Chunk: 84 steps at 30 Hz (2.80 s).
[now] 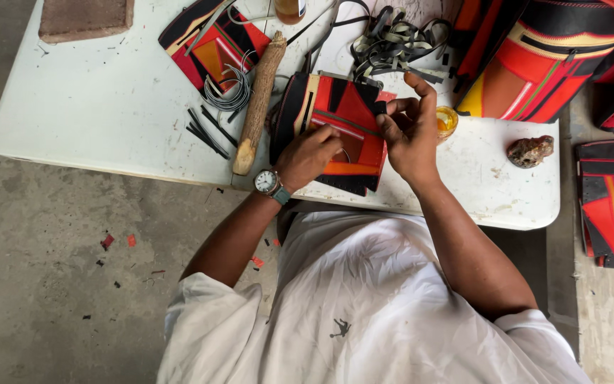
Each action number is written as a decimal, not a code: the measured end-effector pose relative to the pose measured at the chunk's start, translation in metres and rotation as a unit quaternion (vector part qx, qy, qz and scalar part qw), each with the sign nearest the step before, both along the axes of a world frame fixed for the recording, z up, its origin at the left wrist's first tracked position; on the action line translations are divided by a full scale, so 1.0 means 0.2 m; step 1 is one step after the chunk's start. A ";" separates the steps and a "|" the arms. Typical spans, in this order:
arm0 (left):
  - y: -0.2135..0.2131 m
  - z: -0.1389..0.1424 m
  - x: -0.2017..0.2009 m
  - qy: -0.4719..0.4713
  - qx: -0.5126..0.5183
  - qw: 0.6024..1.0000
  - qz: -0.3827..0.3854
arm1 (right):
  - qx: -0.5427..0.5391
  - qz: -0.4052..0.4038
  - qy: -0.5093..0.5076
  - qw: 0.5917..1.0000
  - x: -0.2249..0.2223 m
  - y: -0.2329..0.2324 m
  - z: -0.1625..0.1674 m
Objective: The person applies adhesive from a small jar onto red leather panels, then folds and presses the leather pieces together to assemble a bag, turning the piece over to work other sides. Finished colorful leather bags are stacked on the table and on a ledge beside the workspace.
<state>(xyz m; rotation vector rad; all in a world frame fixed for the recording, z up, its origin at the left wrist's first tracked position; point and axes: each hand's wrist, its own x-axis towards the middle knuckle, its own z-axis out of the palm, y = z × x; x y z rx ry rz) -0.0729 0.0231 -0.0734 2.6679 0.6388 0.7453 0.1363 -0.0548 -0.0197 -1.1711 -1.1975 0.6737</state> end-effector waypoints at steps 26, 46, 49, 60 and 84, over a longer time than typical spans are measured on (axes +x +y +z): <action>0.48 0.35 -0.39 -0.195 -0.014 0.923 0.333 | -0.072 0.005 0.272 0.960 0.02 -0.10 -0.06; 0.20 0.40 -0.23 -0.181 0.006 0.969 0.170 | -0.051 0.043 0.341 0.938 0.01 -0.11 -0.12; -0.07 0.32 0.06 -0.180 -0.069 0.981 0.032 | -0.025 0.097 0.383 0.918 0.01 -0.14 -0.09; -0.12 0.27 0.19 -0.232 -0.091 0.968 -0.005 | -0.012 0.101 0.043 0.994 0.16 -0.23 0.13; -0.11 0.30 0.20 -0.240 -0.033 0.970 -0.003 | -0.177 -0.037 -0.582 0.793 0.53 -0.15 0.14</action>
